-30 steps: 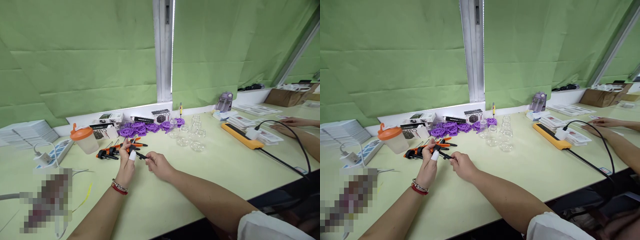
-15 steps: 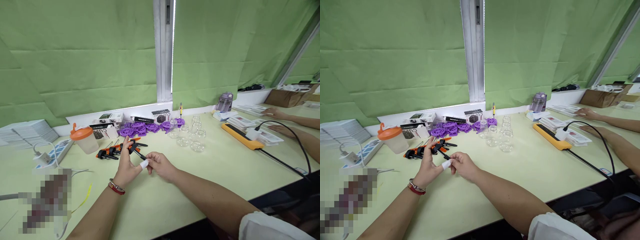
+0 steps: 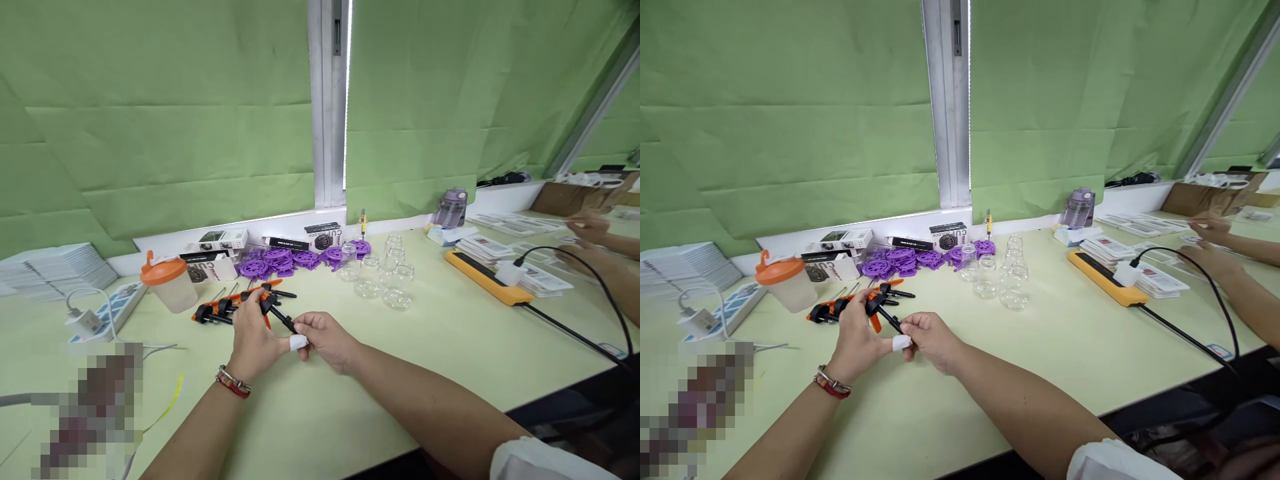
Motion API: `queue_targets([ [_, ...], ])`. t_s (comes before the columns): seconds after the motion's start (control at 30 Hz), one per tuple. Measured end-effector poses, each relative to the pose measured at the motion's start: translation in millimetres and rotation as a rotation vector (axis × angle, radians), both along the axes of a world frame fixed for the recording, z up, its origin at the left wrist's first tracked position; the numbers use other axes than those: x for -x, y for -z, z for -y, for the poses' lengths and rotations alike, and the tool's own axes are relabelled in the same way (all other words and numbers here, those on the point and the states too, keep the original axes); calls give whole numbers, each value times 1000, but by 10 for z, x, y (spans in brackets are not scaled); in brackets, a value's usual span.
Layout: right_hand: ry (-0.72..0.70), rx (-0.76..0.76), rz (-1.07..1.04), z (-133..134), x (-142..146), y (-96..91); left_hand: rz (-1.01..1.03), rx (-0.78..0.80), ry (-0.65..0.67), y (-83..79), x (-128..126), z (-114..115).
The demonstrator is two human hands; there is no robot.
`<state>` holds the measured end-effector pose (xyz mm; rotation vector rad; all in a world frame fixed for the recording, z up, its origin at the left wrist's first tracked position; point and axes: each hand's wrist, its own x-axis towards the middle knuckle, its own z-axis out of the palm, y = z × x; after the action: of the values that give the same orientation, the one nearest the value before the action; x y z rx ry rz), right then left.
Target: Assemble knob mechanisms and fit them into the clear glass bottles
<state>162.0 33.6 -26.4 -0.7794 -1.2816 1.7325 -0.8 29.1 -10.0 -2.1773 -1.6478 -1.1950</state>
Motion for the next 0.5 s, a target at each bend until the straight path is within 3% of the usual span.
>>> queue_targets([
  [0.23,9,23,12,-33,-18,20,-74,30,-3,4,-18,0],
  [0.5,-3,77,-42,-37,-32,12,6,84,78,105,-84,-3],
])
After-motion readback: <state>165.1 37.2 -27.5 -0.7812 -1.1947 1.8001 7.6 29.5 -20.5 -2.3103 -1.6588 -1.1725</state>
